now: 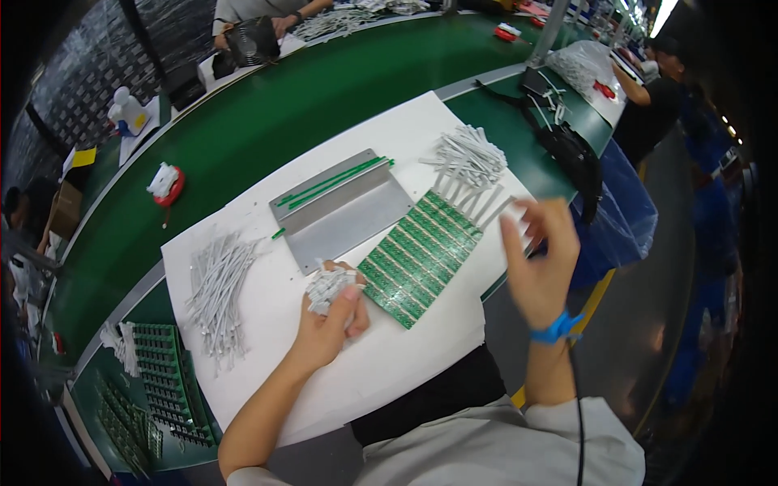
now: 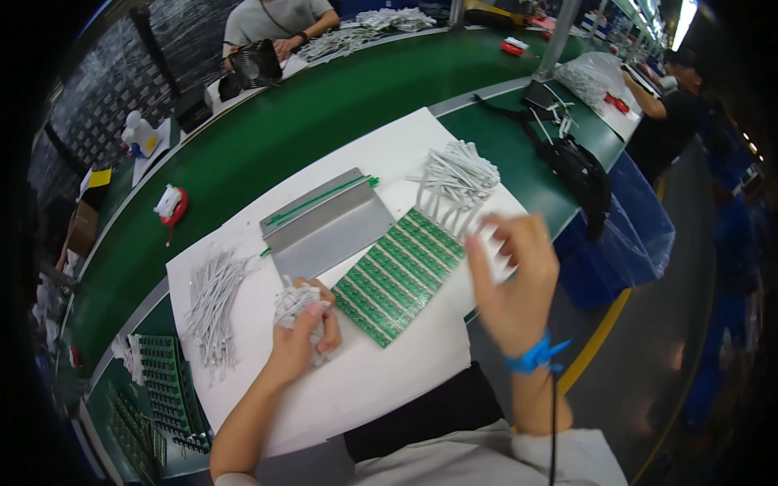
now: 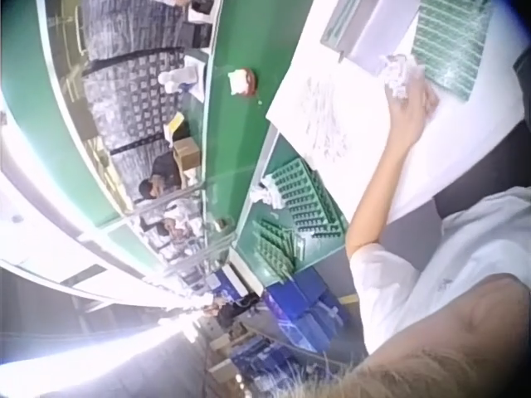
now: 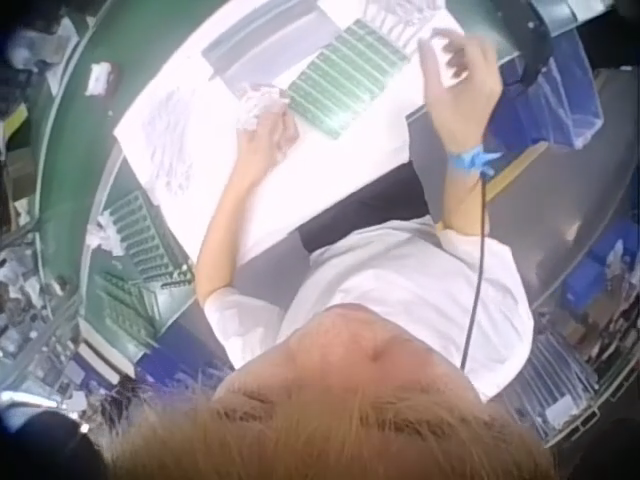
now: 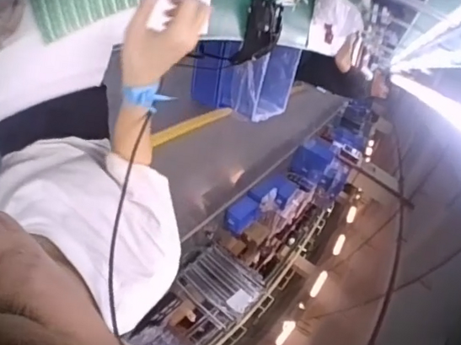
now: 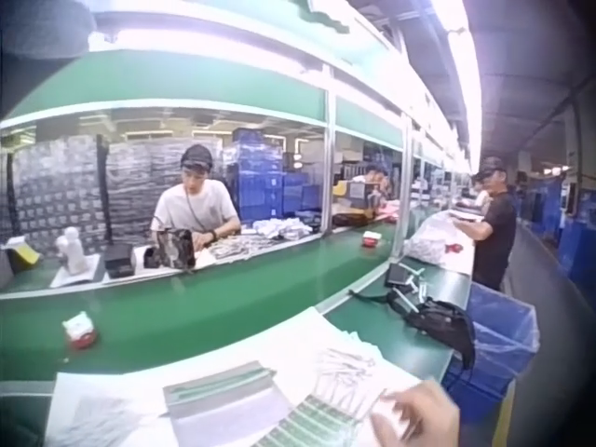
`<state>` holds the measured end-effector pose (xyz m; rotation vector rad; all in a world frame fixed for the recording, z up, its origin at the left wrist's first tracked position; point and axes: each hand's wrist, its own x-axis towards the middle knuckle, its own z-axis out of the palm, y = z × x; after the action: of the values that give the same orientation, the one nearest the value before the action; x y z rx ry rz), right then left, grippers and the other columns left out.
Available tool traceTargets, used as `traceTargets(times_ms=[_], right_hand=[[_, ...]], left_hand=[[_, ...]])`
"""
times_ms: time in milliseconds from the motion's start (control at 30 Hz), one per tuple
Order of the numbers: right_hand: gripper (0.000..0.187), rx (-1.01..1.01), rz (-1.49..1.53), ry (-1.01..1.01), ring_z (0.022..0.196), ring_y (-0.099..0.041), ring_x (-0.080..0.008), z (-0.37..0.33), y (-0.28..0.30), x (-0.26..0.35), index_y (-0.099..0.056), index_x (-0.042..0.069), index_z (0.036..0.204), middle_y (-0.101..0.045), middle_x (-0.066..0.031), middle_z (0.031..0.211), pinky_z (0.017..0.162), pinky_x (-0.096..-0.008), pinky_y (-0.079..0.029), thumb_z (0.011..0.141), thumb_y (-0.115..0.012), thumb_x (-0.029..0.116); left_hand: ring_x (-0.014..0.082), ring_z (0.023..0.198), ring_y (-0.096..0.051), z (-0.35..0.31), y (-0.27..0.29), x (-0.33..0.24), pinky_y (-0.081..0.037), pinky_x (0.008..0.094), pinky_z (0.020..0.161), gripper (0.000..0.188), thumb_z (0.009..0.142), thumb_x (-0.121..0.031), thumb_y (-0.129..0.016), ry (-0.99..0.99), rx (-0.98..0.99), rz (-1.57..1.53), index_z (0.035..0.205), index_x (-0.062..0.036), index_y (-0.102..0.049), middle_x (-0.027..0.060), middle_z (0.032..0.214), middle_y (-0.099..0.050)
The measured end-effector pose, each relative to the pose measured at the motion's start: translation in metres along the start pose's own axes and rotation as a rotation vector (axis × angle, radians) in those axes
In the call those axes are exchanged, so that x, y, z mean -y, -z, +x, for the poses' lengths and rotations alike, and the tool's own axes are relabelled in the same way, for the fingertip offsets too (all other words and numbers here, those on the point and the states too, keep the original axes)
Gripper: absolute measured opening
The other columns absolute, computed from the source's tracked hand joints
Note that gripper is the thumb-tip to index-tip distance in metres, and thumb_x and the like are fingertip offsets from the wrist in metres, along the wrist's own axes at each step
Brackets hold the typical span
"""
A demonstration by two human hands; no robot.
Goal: Attaching wire components to printed circuit boards at an assembly line station.
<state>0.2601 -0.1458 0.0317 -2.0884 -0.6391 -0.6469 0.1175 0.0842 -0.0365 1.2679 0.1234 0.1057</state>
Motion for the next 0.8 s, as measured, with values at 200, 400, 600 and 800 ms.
traceTargets(times_ms=[200, 400, 600, 800], right_hand=[[0.028, 0.482, 0.633, -0.126, 0.069, -0.061, -0.0104, -0.051, -0.056, 0.052, -0.069, 0.003, 0.107, -0.061, -0.0067, 0.088, 0.054, -0.0229, -0.047, 0.081, -0.078, 0.005], [0.024, 0.511, 0.877, -0.293, 0.07, -0.067, -0.0129, -0.071, -0.082, 0.051, -0.068, -0.001, 0.109, -0.061, -0.0083, 0.09, 0.057, -0.0227, -0.054, 0.086, -0.074, 0.001], [0.02, 0.422, 0.939, -0.358, 0.071, -0.068, -0.0159, -0.08, -0.09, 0.053, -0.065, -0.003, 0.106, -0.058, -0.0098, 0.098, 0.056, -0.0271, -0.058, 0.087, -0.069, -0.008], [0.014, 0.413, 0.879, -0.349, 0.064, -0.061, -0.0084, -0.079, -0.098, 0.052, -0.066, -0.001, 0.098, -0.056, -0.0086, 0.1, 0.051, -0.0209, -0.05, 0.086, -0.073, -0.001]], left_hand=[[0.0103, 0.06, -0.051, 0.001, -0.011, 0.006, -0.044, 0.0265, 0.053, 0.021, 0.105, -0.024, -0.05, 0.054, -0.043, -0.158, 0.102, -0.0032, -0.051, 0.0048, 0.069, -0.054], [0.011, 0.065, -0.056, 0.0, -0.003, 0.009, -0.048, 0.0262, 0.055, 0.029, 0.104, -0.029, -0.053, 0.055, -0.095, -0.142, 0.097, -0.0012, -0.059, 0.0041, 0.076, -0.059], [0.0143, 0.065, -0.059, 0.002, -0.001, 0.015, -0.049, 0.0285, 0.055, 0.03, 0.104, -0.03, -0.054, 0.007, -0.076, -0.088, 0.105, -0.0002, -0.06, 0.0071, 0.079, -0.061], [0.0127, 0.067, -0.06, 0.0, -0.002, 0.014, -0.05, 0.0275, 0.058, 0.033, 0.106, -0.032, -0.048, 0.038, -0.088, -0.097, 0.099, -0.0005, -0.058, 0.0062, 0.079, -0.061]])
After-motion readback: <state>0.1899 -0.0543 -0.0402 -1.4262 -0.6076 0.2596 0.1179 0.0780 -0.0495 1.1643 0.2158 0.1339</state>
